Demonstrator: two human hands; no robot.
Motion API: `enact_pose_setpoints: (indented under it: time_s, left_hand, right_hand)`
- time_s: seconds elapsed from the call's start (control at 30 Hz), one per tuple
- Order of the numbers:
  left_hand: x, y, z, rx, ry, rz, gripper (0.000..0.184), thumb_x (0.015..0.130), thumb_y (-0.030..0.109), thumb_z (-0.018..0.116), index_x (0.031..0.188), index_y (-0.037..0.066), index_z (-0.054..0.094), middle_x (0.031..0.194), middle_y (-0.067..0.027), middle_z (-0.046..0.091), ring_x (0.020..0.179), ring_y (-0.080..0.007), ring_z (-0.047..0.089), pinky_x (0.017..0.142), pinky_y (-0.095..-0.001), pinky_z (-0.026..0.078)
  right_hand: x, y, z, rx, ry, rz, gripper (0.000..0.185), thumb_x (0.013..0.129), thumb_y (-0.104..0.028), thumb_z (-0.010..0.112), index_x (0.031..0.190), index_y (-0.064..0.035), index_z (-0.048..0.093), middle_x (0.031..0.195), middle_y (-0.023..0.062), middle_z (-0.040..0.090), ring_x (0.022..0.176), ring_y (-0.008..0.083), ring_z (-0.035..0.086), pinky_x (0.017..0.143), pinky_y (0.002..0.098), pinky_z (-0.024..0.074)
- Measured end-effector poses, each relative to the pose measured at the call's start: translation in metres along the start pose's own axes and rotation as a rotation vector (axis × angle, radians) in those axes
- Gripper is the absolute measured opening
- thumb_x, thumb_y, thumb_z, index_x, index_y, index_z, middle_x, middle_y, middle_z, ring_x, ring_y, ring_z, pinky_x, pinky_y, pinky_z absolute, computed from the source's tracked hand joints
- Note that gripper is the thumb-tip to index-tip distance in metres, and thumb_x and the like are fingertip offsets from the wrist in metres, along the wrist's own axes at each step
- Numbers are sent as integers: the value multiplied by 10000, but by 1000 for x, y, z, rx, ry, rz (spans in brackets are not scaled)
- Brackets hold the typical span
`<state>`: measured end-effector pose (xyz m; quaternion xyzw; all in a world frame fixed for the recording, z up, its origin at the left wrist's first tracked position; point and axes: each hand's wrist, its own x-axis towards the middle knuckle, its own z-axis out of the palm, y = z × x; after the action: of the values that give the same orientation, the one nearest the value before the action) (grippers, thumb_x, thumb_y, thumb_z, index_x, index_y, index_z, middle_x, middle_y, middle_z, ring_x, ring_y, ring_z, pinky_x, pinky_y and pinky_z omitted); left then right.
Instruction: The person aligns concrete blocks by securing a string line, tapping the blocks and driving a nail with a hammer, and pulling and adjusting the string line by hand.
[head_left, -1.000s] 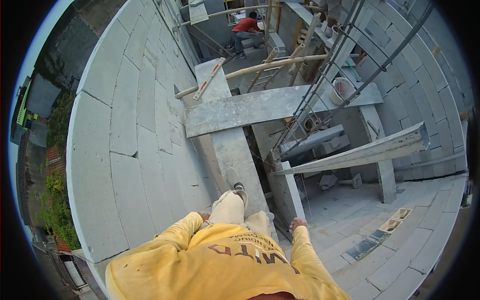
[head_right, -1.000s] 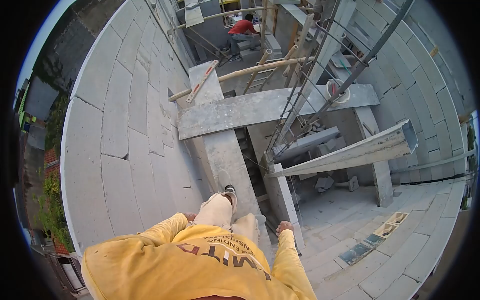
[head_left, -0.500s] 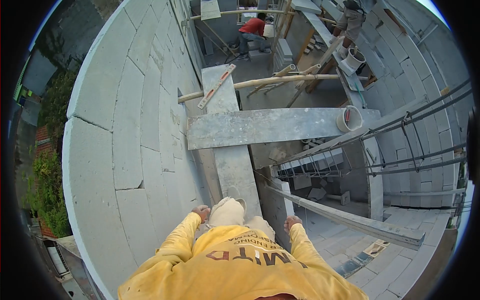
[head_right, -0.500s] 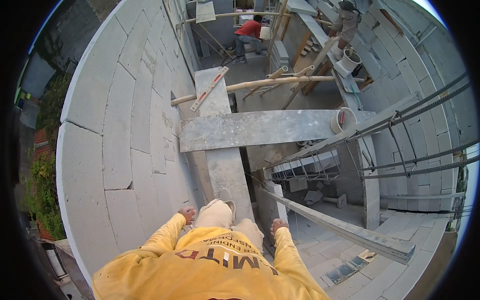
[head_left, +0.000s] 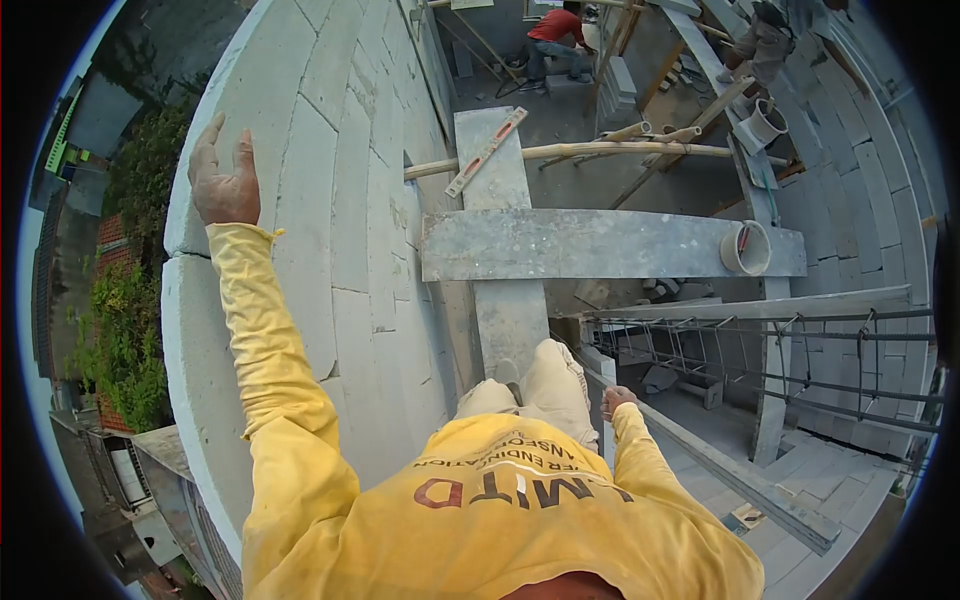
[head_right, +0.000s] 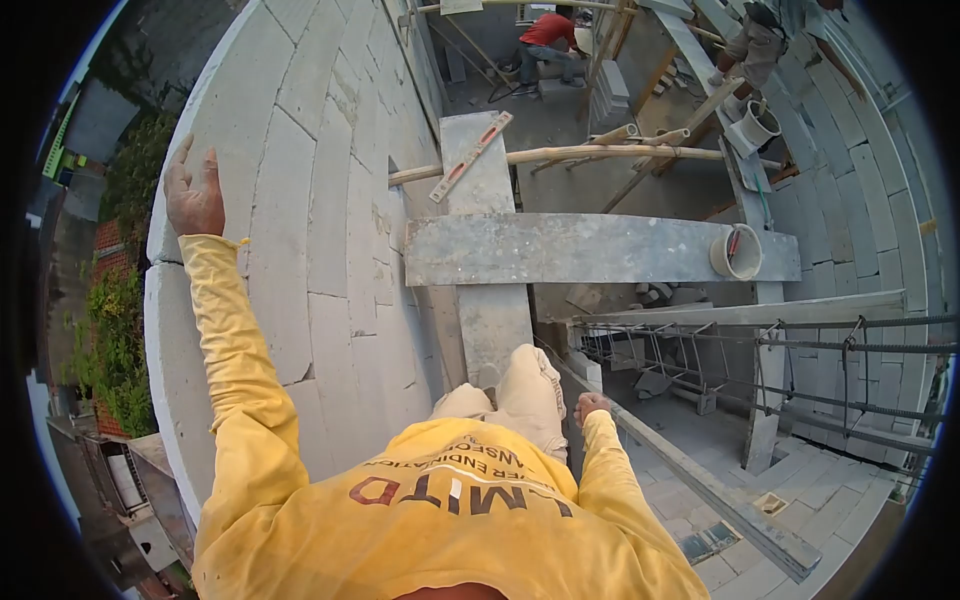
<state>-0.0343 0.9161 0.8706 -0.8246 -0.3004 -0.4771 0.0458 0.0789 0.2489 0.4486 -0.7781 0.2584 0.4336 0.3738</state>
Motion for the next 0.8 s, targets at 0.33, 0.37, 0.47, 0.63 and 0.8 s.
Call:
enact_pose_setpoints:
  time_s: [0.33,0.37,0.47,0.63,0.8]
  left_hand:
    - [164,-151,39,612,-257,-59,864,779,746,584,1371,118,539,1394,-188,521,1318,-333,459,1103,-454,347]
    - [169,-168,49,606,-322,-113,908,765,766,578,1392,112,514,1404,-204,504,1325,-344,448,1107,-459,340]
    - [173,-202,79,529,-486,-266,1021,731,803,577,1442,82,444,1421,-256,462,1335,-377,428,1115,-469,326]
    - [152,-192,92,-95,-650,-694,932,866,637,589,1475,-19,327,1303,-221,539,1007,-246,626,899,-332,500]
    - [147,-298,94,-88,-761,-523,737,963,516,525,1423,-45,395,1391,-205,488,1247,-300,503,1047,-387,400]
  right_hand:
    - [45,-7,9,-119,-55,41,178,888,-193,535,878,-64,657,702,78,635,538,199,609,466,386,478]
    - [22,-41,15,-132,-28,46,175,900,-200,542,893,-67,655,707,76,636,540,197,608,465,385,476]
    - [30,-104,25,-110,-59,104,166,928,-216,561,951,-81,654,723,70,639,552,192,610,466,383,475]
    - [63,-215,41,-6,-38,122,119,903,-187,609,935,-90,670,725,46,644,561,184,611,484,366,488]
    - [115,-330,78,-54,-12,-103,158,885,-205,639,969,-73,662,751,17,617,603,161,585,541,348,490]
